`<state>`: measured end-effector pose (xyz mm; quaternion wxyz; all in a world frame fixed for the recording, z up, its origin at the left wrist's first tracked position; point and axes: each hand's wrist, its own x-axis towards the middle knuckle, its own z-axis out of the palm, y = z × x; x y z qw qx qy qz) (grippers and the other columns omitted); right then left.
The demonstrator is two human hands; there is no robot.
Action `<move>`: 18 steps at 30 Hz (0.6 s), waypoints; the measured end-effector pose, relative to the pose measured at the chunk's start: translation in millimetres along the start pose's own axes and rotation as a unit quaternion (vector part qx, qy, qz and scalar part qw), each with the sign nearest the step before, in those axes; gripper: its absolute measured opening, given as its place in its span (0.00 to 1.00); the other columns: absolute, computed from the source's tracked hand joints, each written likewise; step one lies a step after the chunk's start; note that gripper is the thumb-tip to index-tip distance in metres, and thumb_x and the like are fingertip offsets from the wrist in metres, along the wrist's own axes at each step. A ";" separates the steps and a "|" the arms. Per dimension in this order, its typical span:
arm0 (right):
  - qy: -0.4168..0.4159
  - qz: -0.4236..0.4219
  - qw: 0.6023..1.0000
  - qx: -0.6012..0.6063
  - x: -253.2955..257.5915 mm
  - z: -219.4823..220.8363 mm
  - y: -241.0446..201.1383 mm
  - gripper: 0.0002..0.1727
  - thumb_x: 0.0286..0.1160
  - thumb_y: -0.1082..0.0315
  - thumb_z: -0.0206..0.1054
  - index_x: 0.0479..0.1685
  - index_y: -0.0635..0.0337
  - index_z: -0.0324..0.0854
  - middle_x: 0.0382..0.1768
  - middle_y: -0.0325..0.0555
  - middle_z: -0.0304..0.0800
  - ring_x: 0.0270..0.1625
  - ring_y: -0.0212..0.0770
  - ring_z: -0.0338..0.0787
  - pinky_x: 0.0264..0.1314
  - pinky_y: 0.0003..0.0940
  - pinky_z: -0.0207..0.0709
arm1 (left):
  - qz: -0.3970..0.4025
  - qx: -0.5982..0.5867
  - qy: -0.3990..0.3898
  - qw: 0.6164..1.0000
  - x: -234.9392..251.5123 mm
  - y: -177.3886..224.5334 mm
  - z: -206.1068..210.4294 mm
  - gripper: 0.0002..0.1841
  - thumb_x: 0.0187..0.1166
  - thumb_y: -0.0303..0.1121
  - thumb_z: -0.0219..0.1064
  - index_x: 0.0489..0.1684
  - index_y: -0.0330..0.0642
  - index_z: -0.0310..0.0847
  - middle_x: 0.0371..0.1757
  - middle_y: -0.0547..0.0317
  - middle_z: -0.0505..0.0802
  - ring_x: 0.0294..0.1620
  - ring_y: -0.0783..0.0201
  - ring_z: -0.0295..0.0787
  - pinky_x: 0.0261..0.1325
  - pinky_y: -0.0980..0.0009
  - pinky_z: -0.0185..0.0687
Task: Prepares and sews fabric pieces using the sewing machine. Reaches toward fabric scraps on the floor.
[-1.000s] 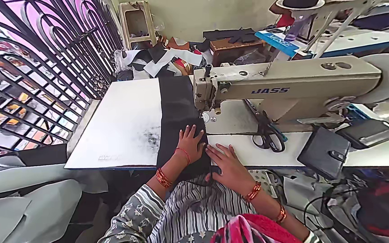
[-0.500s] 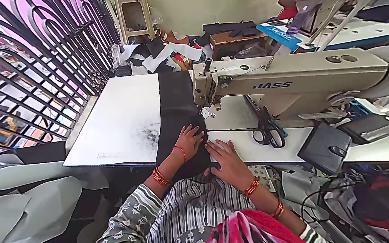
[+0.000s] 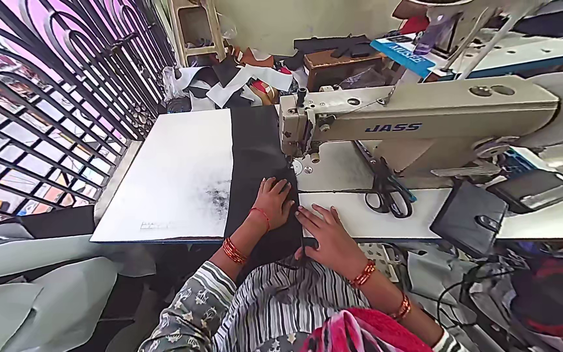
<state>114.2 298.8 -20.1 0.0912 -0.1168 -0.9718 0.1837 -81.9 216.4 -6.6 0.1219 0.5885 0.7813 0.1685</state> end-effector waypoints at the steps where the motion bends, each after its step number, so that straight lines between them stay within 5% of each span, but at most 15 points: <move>1: -0.004 0.001 1.000 -0.002 0.2 -0.6 -0.3 0.46 0.55 0.54 0.83 0.82 0.60 0.75 0.84 0.50 0.74 0.88 0.70 0.64 0.81 0.83 0.44 | -0.004 0.008 -0.008 1.000 2.1 -0.9 -1.2 0.28 0.90 0.42 0.54 0.85 0.37 0.69 0.89 0.46 0.71 0.93 0.38 0.53 0.94 0.40 0.34; 13: -0.066 0.029 0.997 0.005 0.1 -5.8 -6.1 0.47 0.61 0.52 0.80 0.86 0.58 0.69 0.88 0.46 0.67 0.92 0.65 0.56 0.85 0.79 0.37 | -0.055 0.008 -0.063 0.996 19.5 0.1 -15.7 0.25 0.95 0.40 0.45 0.90 0.49 0.66 0.93 0.44 0.63 0.96 0.39 0.46 0.93 0.38 0.33; 18: -0.057 0.026 0.998 0.008 -0.5 -4.0 -5.8 0.47 0.59 0.55 0.82 0.86 0.59 0.70 0.87 0.47 0.69 0.92 0.66 0.57 0.85 0.80 0.37 | -0.052 0.020 -0.074 0.996 8.4 3.7 -13.8 0.30 0.91 0.48 0.53 0.91 0.51 0.62 0.94 0.45 0.60 0.96 0.39 0.43 0.91 0.32 0.31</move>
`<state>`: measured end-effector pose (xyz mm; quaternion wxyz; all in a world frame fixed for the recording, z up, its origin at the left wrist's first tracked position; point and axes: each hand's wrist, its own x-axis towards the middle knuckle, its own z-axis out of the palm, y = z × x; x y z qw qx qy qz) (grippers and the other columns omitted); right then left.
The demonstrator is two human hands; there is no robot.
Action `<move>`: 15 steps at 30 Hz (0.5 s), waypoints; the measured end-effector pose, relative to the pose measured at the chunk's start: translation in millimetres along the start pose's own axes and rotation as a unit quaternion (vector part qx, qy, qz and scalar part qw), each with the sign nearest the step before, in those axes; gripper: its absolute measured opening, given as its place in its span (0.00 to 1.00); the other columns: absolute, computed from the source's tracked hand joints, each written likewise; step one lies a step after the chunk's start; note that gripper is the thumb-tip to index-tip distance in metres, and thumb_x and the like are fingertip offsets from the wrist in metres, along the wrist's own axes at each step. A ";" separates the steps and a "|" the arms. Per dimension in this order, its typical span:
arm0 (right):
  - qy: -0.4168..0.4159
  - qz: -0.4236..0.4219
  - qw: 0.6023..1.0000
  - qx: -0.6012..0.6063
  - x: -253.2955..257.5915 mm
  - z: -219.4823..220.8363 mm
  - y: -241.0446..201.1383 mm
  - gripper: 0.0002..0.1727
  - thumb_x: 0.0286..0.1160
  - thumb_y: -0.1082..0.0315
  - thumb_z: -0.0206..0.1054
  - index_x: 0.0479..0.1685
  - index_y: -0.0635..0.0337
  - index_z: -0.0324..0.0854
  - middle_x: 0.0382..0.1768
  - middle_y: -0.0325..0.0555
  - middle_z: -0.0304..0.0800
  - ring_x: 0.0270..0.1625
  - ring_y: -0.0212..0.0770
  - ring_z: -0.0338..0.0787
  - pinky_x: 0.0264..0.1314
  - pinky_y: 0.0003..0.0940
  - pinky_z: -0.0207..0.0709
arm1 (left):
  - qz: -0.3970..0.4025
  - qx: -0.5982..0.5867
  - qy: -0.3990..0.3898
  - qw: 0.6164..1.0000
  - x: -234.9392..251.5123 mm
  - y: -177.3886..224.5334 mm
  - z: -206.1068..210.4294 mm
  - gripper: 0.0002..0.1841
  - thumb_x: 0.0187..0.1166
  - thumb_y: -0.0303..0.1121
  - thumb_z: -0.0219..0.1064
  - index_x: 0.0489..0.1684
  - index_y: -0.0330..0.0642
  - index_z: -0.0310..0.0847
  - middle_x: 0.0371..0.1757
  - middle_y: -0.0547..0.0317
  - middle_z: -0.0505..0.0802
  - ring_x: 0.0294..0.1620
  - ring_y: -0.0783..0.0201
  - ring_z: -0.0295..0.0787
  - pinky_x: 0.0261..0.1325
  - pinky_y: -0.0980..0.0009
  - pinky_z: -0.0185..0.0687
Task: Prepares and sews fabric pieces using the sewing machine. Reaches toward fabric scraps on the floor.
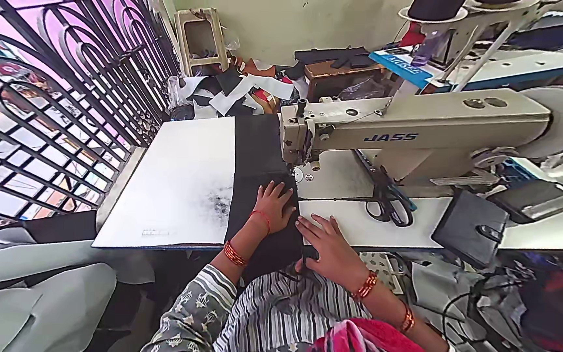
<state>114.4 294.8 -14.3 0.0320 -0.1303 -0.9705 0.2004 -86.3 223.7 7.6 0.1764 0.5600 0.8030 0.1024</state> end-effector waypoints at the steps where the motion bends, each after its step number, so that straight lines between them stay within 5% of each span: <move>1: 0.006 -0.004 1.000 -0.002 -0.3 0.8 0.5 0.47 0.59 0.55 0.82 0.85 0.59 0.70 0.87 0.47 0.69 0.91 0.66 0.57 0.84 0.80 0.37 | -0.002 0.005 -0.006 1.000 -1.6 0.3 0.2 0.31 0.90 0.50 0.54 0.93 0.52 0.60 0.95 0.45 0.58 0.97 0.39 0.40 0.91 0.31 0.29; 8: -0.015 0.001 1.000 -0.002 -0.8 -4.3 -0.8 0.54 0.52 0.51 0.85 0.87 0.59 0.68 0.89 0.47 0.66 0.92 0.66 0.54 0.85 0.80 0.36 | 0.003 -0.003 0.030 1.000 -2.2 -1.6 6.2 0.29 0.92 0.49 0.52 0.90 0.52 0.65 0.91 0.42 0.66 0.95 0.37 0.47 0.91 0.31 0.32; 15: -0.022 0.004 1.000 -0.004 -2.9 -6.7 -1.8 0.55 0.50 0.51 0.86 0.88 0.58 0.67 0.89 0.46 0.65 0.93 0.66 0.53 0.84 0.81 0.36 | 0.011 0.004 -0.007 1.000 -13.4 4.1 6.9 0.34 0.90 0.51 0.54 0.94 0.49 0.56 0.95 0.41 0.56 0.97 0.38 0.39 0.92 0.34 0.28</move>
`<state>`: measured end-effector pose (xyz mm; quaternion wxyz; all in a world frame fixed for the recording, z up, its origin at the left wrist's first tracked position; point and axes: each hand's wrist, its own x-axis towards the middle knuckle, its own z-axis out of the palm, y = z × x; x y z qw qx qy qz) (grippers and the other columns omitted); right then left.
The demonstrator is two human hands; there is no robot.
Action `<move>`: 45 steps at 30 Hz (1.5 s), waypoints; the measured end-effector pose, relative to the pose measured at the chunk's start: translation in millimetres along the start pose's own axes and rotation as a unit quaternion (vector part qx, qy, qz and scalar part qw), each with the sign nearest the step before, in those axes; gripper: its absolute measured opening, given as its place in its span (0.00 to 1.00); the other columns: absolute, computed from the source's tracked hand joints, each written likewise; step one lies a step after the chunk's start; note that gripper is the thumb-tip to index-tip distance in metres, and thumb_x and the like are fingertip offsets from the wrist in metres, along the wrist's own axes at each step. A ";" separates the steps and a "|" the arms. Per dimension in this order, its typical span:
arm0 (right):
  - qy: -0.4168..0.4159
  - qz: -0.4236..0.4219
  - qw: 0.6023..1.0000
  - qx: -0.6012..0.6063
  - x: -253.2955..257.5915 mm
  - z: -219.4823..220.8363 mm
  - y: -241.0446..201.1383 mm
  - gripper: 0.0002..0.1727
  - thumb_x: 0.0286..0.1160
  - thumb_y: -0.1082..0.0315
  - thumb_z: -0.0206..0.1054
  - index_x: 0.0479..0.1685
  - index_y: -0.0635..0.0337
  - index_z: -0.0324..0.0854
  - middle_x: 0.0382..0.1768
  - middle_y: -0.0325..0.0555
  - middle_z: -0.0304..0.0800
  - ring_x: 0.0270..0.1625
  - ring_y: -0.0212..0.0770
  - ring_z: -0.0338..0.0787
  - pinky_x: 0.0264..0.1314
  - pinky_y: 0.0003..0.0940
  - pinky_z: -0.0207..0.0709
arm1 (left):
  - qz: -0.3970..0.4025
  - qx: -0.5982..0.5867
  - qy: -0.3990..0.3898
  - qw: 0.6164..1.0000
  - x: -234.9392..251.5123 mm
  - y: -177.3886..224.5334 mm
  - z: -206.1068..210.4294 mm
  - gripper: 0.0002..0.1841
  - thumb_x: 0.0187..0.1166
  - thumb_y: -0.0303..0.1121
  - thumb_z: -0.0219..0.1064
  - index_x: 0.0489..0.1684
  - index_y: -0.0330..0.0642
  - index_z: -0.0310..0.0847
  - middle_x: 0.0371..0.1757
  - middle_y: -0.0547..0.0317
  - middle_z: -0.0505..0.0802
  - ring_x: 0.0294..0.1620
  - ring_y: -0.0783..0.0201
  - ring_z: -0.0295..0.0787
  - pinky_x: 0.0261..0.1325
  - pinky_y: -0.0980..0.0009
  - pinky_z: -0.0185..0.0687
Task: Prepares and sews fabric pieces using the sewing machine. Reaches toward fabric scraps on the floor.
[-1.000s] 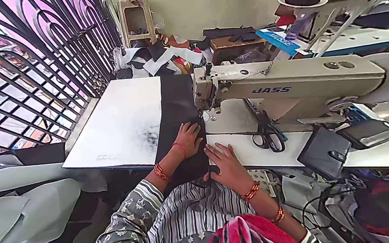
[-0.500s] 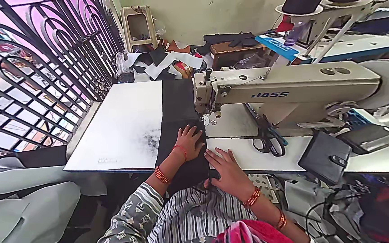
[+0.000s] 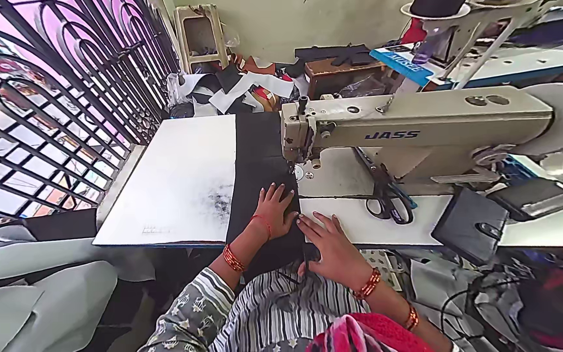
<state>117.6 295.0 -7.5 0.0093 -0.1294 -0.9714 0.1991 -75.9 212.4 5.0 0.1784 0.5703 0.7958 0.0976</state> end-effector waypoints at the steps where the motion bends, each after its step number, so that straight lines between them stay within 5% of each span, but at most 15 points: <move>1: 0.009 -0.005 1.000 0.000 -0.9 1.2 0.4 0.55 0.49 0.51 0.86 0.87 0.59 0.68 0.89 0.47 0.66 0.92 0.67 0.55 0.84 0.81 0.38 | 0.001 -0.001 0.001 1.000 -1.3 0.7 1.2 0.33 0.90 0.50 0.54 0.94 0.49 0.57 0.95 0.42 0.57 0.97 0.38 0.40 0.92 0.35 0.29; 9: -0.004 0.006 1.000 0.000 -1.5 -0.2 -0.1 0.55 0.52 0.48 0.84 0.87 0.59 0.67 0.90 0.46 0.65 0.93 0.65 0.53 0.85 0.80 0.36 | 0.004 -0.016 0.037 0.999 0.5 1.4 4.9 0.27 0.93 0.45 0.50 0.88 0.48 0.68 0.91 0.39 0.65 0.95 0.38 0.48 0.93 0.38 0.34; 15: -0.022 0.016 1.000 -0.008 -0.8 -1.1 -1.0 0.56 0.54 0.47 0.83 0.90 0.58 0.63 0.91 0.44 0.61 0.94 0.64 0.50 0.85 0.79 0.33 | -0.002 0.006 -0.006 1.000 -6.3 7.6 6.0 0.33 0.92 0.44 0.49 0.95 0.43 0.51 0.97 0.40 0.49 0.98 0.41 0.34 0.94 0.40 0.25; 22: -0.010 0.012 1.000 -0.007 -1.0 -0.9 -1.2 0.55 0.53 0.49 0.84 0.88 0.58 0.65 0.90 0.45 0.63 0.93 0.64 0.52 0.85 0.80 0.34 | 0.008 -0.025 0.052 0.998 -1.3 4.3 8.3 0.25 0.93 0.41 0.51 0.86 0.45 0.71 0.88 0.39 0.70 0.94 0.39 0.52 0.94 0.41 0.38; 28: 0.008 0.000 1.000 -0.008 -2.8 1.4 1.2 0.54 0.54 0.49 0.84 0.88 0.58 0.66 0.89 0.45 0.65 0.92 0.66 0.55 0.84 0.80 0.37 | -0.010 -0.011 0.006 1.000 -4.7 5.7 5.4 0.34 0.90 0.48 0.55 0.94 0.46 0.57 0.96 0.41 0.54 0.97 0.41 0.38 0.94 0.38 0.27; 34: 0.026 -0.011 1.000 -0.012 -2.8 2.9 1.4 0.53 0.52 0.51 0.85 0.86 0.60 0.68 0.88 0.48 0.67 0.91 0.68 0.58 0.83 0.82 0.40 | 0.008 -0.022 0.045 0.999 -8.4 2.5 9.3 0.27 0.91 0.45 0.54 0.88 0.50 0.69 0.90 0.41 0.67 0.95 0.39 0.49 0.93 0.36 0.33; 40: -0.008 0.008 1.000 -0.004 -1.6 -0.1 -0.4 0.56 0.54 0.47 0.84 0.89 0.58 0.65 0.90 0.46 0.63 0.93 0.66 0.54 0.85 0.80 0.35 | -0.020 0.011 -0.007 1.000 -9.6 5.8 5.5 0.35 0.89 0.50 0.54 0.95 0.51 0.52 0.97 0.44 0.50 0.98 0.41 0.34 0.92 0.33 0.24; 45: -0.004 0.002 1.000 -0.003 -3.4 -1.3 -0.3 0.52 0.55 0.52 0.83 0.87 0.58 0.67 0.89 0.46 0.65 0.92 0.66 0.55 0.84 0.80 0.37 | 0.017 -0.017 0.049 0.999 -6.7 -4.4 7.2 0.25 0.91 0.43 0.53 0.86 0.54 0.72 0.89 0.42 0.70 0.94 0.38 0.52 0.91 0.32 0.34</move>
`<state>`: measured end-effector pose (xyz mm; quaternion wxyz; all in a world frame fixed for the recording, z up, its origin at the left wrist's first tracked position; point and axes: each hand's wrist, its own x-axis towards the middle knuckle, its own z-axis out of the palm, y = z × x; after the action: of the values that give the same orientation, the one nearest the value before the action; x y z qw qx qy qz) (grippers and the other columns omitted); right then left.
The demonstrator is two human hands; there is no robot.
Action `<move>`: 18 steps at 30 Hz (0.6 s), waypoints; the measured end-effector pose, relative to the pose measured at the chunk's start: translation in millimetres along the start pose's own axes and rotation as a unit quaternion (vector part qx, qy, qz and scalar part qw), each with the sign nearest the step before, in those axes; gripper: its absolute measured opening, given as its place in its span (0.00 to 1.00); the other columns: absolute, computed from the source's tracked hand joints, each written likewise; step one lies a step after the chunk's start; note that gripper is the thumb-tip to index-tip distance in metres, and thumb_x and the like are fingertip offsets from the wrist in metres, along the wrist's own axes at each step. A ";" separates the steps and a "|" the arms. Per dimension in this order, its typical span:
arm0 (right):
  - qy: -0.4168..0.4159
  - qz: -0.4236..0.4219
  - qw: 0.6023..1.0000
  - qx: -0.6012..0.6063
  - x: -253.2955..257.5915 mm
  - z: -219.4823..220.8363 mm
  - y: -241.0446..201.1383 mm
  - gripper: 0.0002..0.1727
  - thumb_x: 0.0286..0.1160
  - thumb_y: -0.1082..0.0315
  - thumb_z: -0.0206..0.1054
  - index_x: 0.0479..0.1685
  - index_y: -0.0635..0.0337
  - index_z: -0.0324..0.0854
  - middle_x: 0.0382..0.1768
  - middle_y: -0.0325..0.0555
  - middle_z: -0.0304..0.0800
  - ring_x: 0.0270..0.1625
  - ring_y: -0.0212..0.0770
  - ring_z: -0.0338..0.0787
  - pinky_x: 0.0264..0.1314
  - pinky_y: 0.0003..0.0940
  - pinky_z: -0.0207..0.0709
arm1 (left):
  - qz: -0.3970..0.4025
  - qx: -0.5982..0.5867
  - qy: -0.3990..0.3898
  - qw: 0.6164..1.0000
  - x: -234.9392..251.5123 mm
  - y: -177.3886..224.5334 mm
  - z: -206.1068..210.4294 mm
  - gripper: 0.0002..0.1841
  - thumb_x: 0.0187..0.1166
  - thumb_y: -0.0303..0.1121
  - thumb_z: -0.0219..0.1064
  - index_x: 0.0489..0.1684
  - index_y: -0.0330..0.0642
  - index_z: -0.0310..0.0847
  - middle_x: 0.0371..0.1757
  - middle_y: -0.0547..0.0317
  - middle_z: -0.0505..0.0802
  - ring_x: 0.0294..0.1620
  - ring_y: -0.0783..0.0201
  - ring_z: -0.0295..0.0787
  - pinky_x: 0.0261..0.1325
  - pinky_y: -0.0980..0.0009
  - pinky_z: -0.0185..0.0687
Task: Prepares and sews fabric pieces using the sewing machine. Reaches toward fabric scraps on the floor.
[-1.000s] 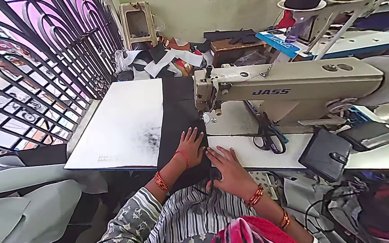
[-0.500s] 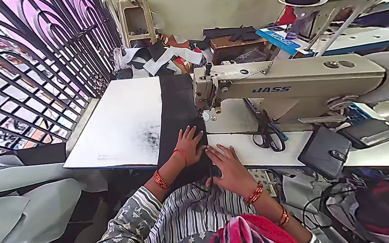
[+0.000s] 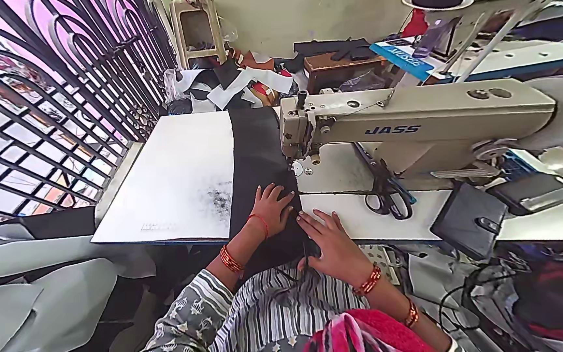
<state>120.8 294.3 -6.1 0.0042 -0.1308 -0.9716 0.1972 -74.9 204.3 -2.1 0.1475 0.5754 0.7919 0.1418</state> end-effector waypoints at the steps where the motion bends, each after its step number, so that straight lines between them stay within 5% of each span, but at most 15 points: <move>1: -0.002 -0.001 1.000 -0.001 -0.2 -0.4 -0.1 0.52 0.55 0.51 0.83 0.87 0.59 0.67 0.89 0.46 0.65 0.92 0.66 0.55 0.84 0.80 0.37 | 0.003 -0.007 0.004 1.000 0.8 -0.8 -1.0 0.23 0.92 0.41 0.52 0.85 0.53 0.74 0.87 0.40 0.72 0.93 0.37 0.54 0.91 0.33 0.36; 5: -0.001 -0.006 1.000 0.002 -1.2 -1.3 -0.8 0.52 0.56 0.48 0.83 0.87 0.60 0.68 0.89 0.48 0.65 0.92 0.66 0.55 0.84 0.80 0.38 | -0.022 -0.027 -0.005 0.999 0.6 5.2 -3.8 0.23 0.92 0.36 0.51 0.85 0.50 0.73 0.89 0.38 0.68 0.94 0.37 0.50 0.92 0.34 0.34; 9: 0.009 -0.009 1.000 0.012 -3.5 0.3 0.0 0.51 0.56 0.48 0.82 0.86 0.60 0.69 0.88 0.48 0.68 0.91 0.66 0.57 0.85 0.79 0.39 | -0.060 0.006 -0.043 0.997 -5.7 12.6 -1.6 0.34 0.89 0.53 0.54 0.94 0.53 0.56 0.97 0.46 0.53 0.98 0.39 0.34 0.89 0.28 0.20; 14: 0.036 -0.032 0.999 0.014 -5.6 2.0 2.1 0.48 0.57 0.47 0.81 0.82 0.61 0.74 0.84 0.50 0.73 0.89 0.68 0.63 0.83 0.80 0.45 | 0.001 -0.009 0.014 1.000 -1.6 0.4 -0.8 0.23 0.91 0.43 0.54 0.83 0.54 0.76 0.89 0.43 0.70 0.93 0.37 0.52 0.90 0.32 0.35; 18: 0.002 -0.021 1.000 0.012 -6.7 -3.1 -0.7 0.47 0.60 0.46 0.79 0.84 0.59 0.72 0.86 0.49 0.70 0.90 0.67 0.60 0.84 0.79 0.43 | -0.020 -0.023 -0.014 0.999 3.0 4.8 -7.6 0.22 0.93 0.35 0.50 0.83 0.51 0.75 0.88 0.41 0.71 0.94 0.38 0.53 0.92 0.35 0.36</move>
<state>127.3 293.2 -2.6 0.0122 -0.1106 -0.9716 0.2087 -74.7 208.2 6.6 0.1746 0.5581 0.7975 0.1483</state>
